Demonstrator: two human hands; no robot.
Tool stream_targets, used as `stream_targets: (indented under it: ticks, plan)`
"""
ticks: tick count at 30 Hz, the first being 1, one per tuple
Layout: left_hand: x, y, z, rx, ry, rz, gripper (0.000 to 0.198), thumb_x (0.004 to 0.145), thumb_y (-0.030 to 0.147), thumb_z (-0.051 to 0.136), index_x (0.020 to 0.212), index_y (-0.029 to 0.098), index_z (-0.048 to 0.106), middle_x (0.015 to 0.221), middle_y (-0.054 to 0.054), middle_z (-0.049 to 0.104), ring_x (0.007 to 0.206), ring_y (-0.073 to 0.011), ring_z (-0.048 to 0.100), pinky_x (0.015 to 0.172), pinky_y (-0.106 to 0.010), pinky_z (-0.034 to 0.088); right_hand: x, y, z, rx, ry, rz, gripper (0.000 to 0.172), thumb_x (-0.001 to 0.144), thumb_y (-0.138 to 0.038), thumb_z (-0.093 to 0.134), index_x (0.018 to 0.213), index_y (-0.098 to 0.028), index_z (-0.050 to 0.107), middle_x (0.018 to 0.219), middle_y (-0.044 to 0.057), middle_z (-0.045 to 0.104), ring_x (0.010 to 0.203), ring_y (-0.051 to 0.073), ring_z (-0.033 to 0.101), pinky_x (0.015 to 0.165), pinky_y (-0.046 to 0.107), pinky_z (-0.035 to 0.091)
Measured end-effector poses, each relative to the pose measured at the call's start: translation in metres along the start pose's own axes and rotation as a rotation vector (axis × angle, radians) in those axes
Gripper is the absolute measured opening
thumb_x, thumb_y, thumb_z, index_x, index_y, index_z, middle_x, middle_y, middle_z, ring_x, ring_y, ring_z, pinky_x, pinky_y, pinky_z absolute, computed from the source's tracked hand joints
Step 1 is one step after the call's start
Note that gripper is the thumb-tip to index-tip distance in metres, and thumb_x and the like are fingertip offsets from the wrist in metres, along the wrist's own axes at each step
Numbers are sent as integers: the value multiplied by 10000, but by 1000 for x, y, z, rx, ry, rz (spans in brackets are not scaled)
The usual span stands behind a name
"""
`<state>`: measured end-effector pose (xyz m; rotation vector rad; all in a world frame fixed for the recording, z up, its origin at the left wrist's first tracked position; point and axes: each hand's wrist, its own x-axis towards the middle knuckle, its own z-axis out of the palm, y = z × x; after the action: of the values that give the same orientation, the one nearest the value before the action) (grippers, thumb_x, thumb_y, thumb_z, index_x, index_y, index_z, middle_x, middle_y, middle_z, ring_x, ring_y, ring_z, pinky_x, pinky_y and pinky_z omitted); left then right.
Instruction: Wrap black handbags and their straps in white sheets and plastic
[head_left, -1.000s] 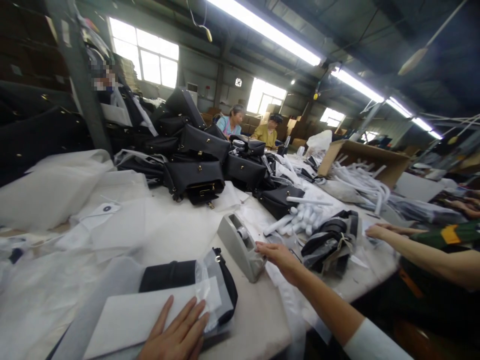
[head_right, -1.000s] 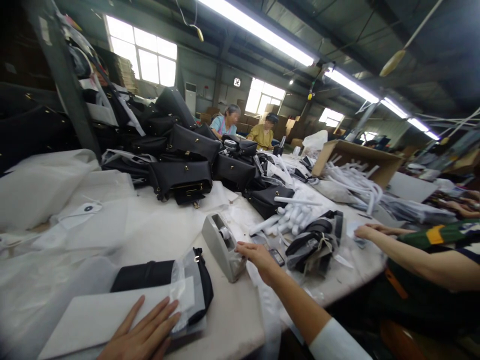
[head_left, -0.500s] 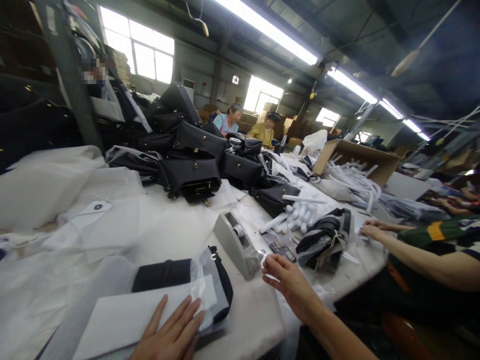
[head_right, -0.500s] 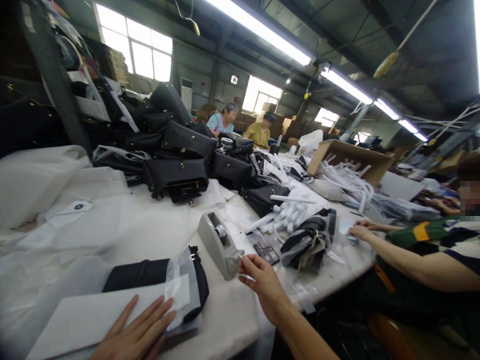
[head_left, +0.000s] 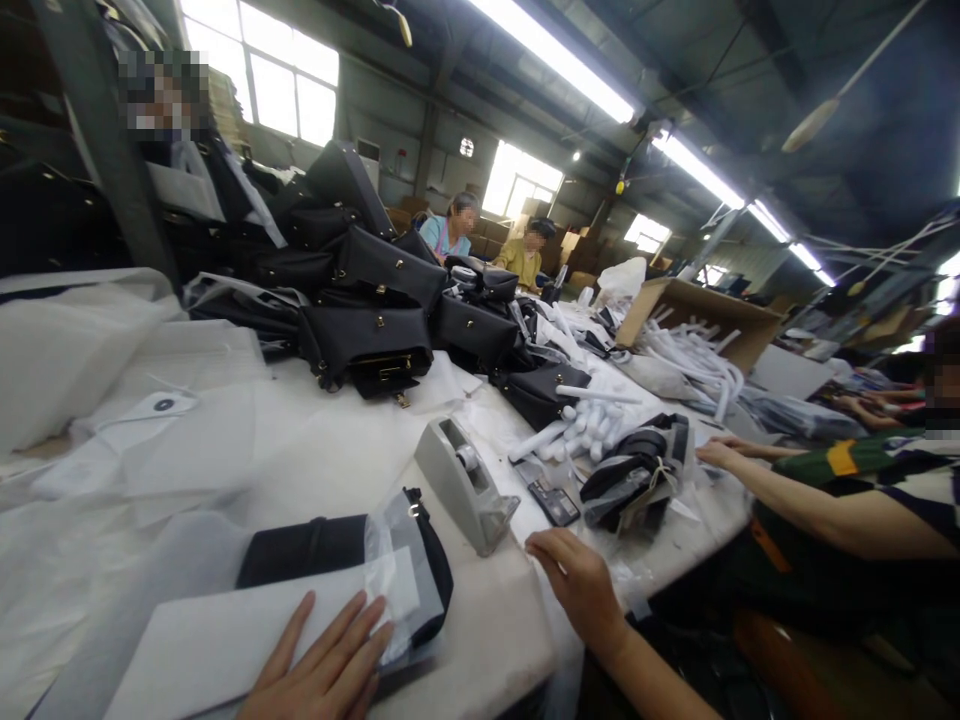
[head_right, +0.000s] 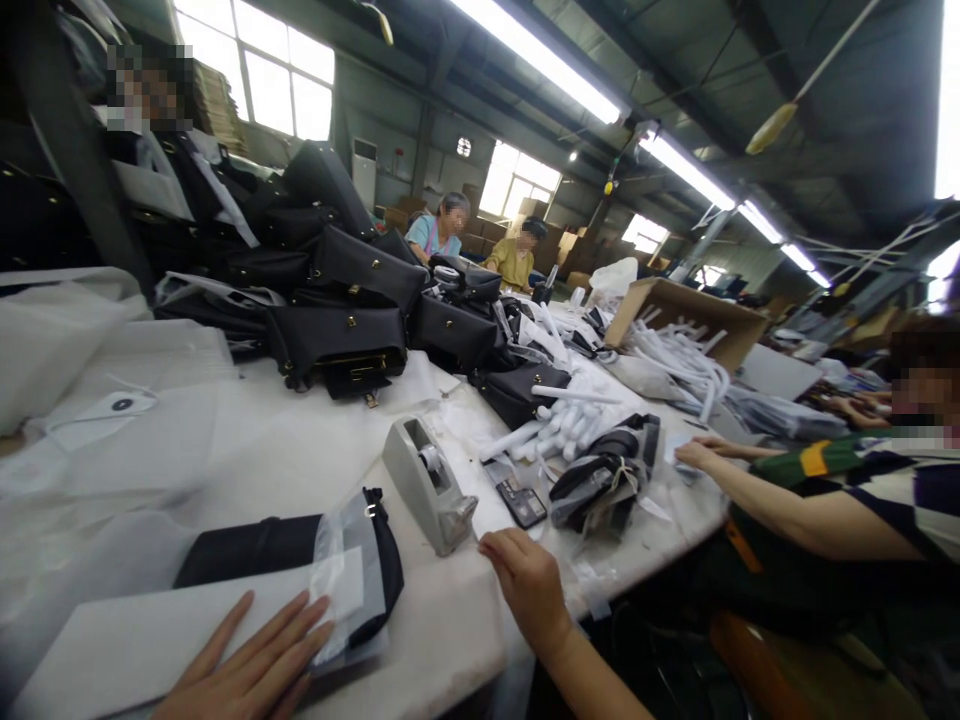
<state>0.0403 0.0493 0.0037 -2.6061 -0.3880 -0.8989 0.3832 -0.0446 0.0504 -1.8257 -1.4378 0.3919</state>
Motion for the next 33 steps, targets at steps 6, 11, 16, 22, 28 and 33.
stream_targets:
  ticks: [6, 11, 16, 22, 28, 33]
  plan:
    - [8, 3, -7, -40, -53, -46, 298, 935, 229, 491, 1145, 223, 701, 1190, -16, 759, 1088, -179, 711, 1268, -439, -4, 15, -60, -36, -501, -460, -628, 279, 1026, -230, 461, 1050, -261, 738, 966, 75, 764, 899, 221, 683, 789, 346, 476]
    - [6, 9, -16, -95, -114, -153, 312, 903, 189, 532, 1179, 208, 675, 1243, -25, 736, 1181, -188, 664, 1265, -449, -39, 49, -109, 2, -466, -755, -744, 313, 1025, -237, 420, 1045, -285, 729, 907, 61, 750, 846, 198, 661, 763, 319, 463]
    - [-2, 20, -2, -168, -67, -272, 301, 944, 250, 523, 1210, 228, 663, 1285, -15, 713, 1236, -178, 620, 1274, -439, 13, 82, -133, 62, -410, -879, -894, 182, 953, -303, 531, 932, -253, 705, 807, 40, 704, 793, 196, 629, 725, 295, 439]
    - [-7, 32, 22, -194, 109, -387, 243, 971, 274, 488, 1065, 241, 710, 1183, -4, 757, 1179, -178, 646, 1270, -497, 78, 115, -137, 113, -555, -1045, -962, 77, 891, -279, 654, 854, -222, 692, 860, 29, 731, 824, 196, 652, 671, 265, 410]
    - [-7, 32, 23, -190, 139, -410, 209, 983, 239, 513, 1009, 237, 720, 1103, 11, 781, 1120, -173, 679, 1269, -509, 97, 132, -153, 136, -771, -1125, -958, 120, 854, -355, 736, 856, -235, 730, 809, 12, 753, 725, 187, 667, 536, 262, 299]
    - [-5, 28, 26, -162, 188, -386, 217, 1000, 241, 507, 967, 238, 721, 1053, 23, 791, 1073, -163, 693, 1270, -511, 100, 149, -156, 151, -778, -1196, -790, 153, 754, -356, 826, 718, -239, 734, 618, -37, 690, 559, 135, 585, 489, 241, 245]
